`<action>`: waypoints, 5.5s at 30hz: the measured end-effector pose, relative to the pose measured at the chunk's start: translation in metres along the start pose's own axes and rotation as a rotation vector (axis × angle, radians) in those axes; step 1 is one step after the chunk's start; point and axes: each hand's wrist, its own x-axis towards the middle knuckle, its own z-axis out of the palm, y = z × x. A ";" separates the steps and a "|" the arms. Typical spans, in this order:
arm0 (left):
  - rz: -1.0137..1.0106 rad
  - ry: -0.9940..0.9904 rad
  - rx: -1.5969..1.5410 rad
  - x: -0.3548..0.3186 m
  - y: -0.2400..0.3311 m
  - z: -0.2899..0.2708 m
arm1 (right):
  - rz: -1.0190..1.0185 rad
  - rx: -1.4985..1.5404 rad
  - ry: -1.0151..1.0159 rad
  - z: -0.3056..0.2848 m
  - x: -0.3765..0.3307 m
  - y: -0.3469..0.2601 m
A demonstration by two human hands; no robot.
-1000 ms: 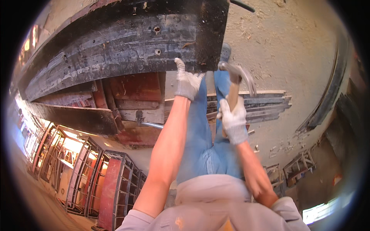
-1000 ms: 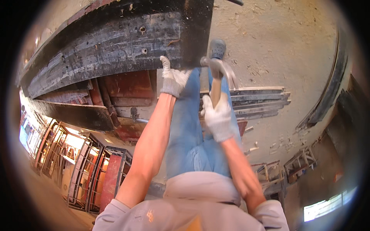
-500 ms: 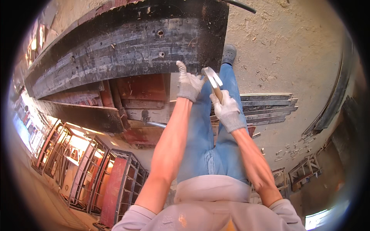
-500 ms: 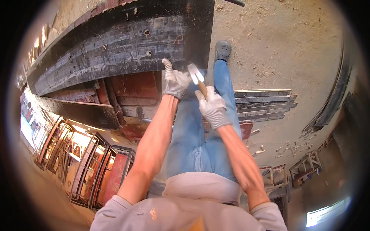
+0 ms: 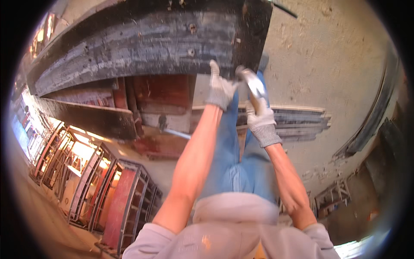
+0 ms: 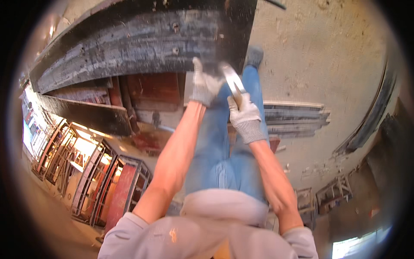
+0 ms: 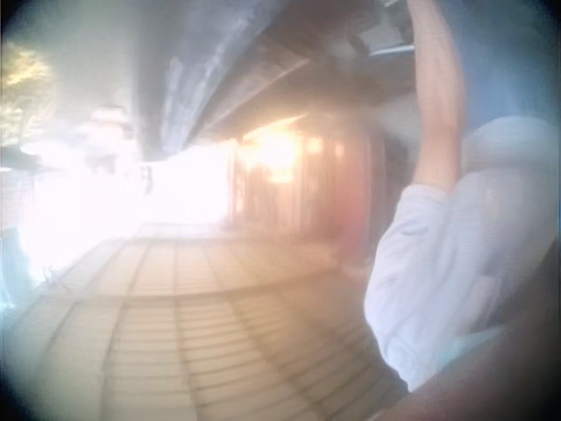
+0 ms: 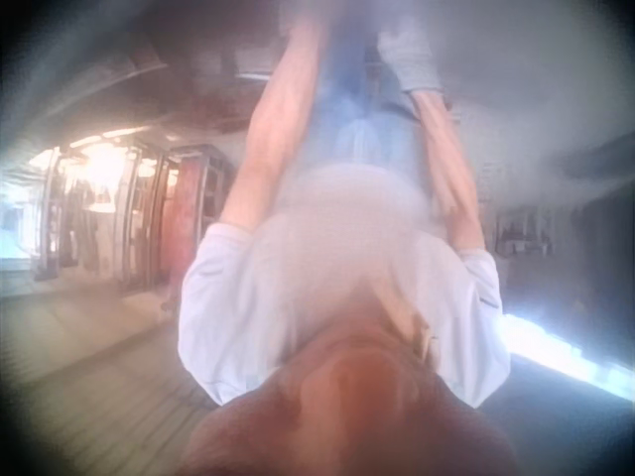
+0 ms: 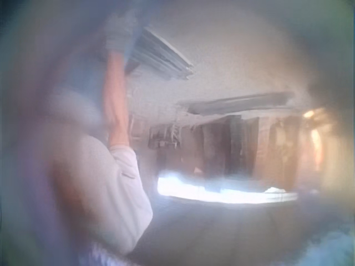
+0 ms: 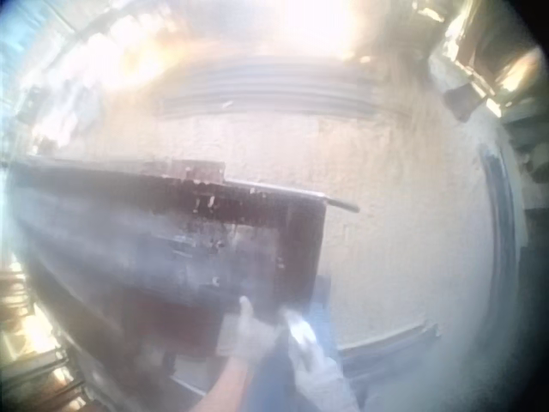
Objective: The person uses a hammer to chip and scrape paint off curved wooden planks. They repeatedly strike the surface, flip the planks, and remove loose paint flakes, then place the treated planks aside.
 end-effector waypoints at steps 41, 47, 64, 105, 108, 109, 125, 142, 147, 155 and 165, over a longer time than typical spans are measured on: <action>-0.133 0.054 -0.336 0.012 -0.033 -0.033 | 0.490 0.798 0.178 0.003 0.051 0.052; -0.238 -0.152 -0.298 0.077 -0.056 -0.061 | 0.435 1.166 0.168 0.019 0.156 0.093; -0.204 0.138 -0.754 0.004 -0.098 0.011 | 0.514 0.748 0.122 -0.037 0.122 0.025; 0.222 0.131 -0.504 -0.062 -0.045 -0.058 | 0.579 0.466 0.156 -0.054 0.126 0.040; 0.486 -0.100 -0.215 -0.112 0.045 -0.066 | 0.557 0.396 0.149 -0.060 0.121 0.041; 0.667 0.028 -0.019 -0.124 0.081 -0.058 | 0.589 0.376 0.135 -0.060 0.120 0.040; 0.334 0.260 -0.337 -0.039 0.000 0.015 | 0.428 -0.080 0.478 -0.221 0.110 0.201; -0.047 0.102 -0.336 0.039 -0.107 0.037 | 0.496 0.631 0.107 -0.077 0.065 0.045; -0.022 0.197 -0.298 0.029 -0.088 0.027 | 0.369 0.192 0.277 -0.028 0.098 0.045; 0.041 0.337 -0.109 0.032 -0.068 0.038 | 0.489 0.089 0.204 0.021 0.066 0.045; 0.031 0.557 0.002 0.027 -0.075 0.061 | 0.514 0.413 0.544 0.166 0.075 0.155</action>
